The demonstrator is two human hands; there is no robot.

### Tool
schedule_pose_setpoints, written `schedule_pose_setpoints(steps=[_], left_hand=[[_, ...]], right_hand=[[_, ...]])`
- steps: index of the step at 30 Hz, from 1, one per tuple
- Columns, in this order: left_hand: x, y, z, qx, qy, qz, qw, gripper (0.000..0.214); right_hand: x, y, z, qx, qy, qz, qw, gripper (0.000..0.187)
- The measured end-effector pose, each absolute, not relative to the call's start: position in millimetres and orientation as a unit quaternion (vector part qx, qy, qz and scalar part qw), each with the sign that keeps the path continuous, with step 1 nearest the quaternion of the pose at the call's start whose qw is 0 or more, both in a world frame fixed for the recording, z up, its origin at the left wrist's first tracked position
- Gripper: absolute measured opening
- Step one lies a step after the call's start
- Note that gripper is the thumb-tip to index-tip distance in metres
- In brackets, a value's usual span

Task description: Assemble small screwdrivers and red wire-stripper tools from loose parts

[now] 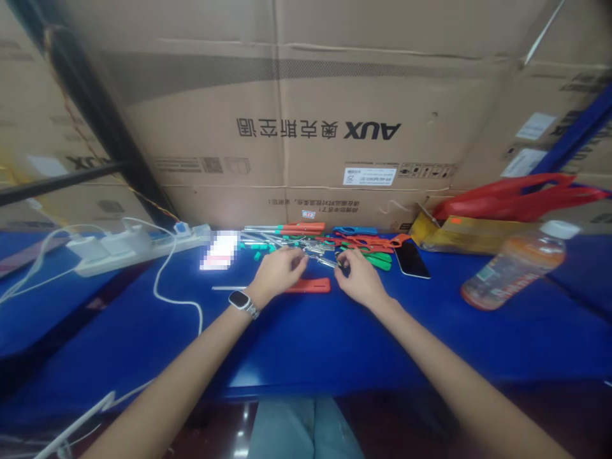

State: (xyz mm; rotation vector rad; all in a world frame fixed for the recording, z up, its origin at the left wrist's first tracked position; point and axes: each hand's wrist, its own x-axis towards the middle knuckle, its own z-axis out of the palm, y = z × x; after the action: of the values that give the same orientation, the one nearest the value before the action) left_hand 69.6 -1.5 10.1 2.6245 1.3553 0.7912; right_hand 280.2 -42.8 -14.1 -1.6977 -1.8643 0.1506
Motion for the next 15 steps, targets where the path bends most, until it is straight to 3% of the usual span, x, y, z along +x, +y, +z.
schedule_pose_setpoints(steps=[6,10,12,15], left_hand=[[88.7,4.7,-0.5,0.895,0.355,0.244,0.112,0.032],[82.8,-3.8,-6.6,0.928,0.284,0.192,0.143,0.04],[78.4,-4.2,-7.7,0.927,0.299,0.169,0.147,0.035],[71.4,0.0,-6.8,0.921,0.322,0.156,0.155,0.031]], right_hand=[[291.5,-37.0,-16.6,-0.735,-0.634,0.054,0.234,0.028],[294.9,-29.0,-16.6,-0.746,-0.623,0.049,0.23,0.012],[299.2,-26.0,-16.0,-0.737,-0.62,0.061,0.263,0.017],[299.4,-21.2,-15.4,-0.681,-0.594,0.163,0.396,0.025]])
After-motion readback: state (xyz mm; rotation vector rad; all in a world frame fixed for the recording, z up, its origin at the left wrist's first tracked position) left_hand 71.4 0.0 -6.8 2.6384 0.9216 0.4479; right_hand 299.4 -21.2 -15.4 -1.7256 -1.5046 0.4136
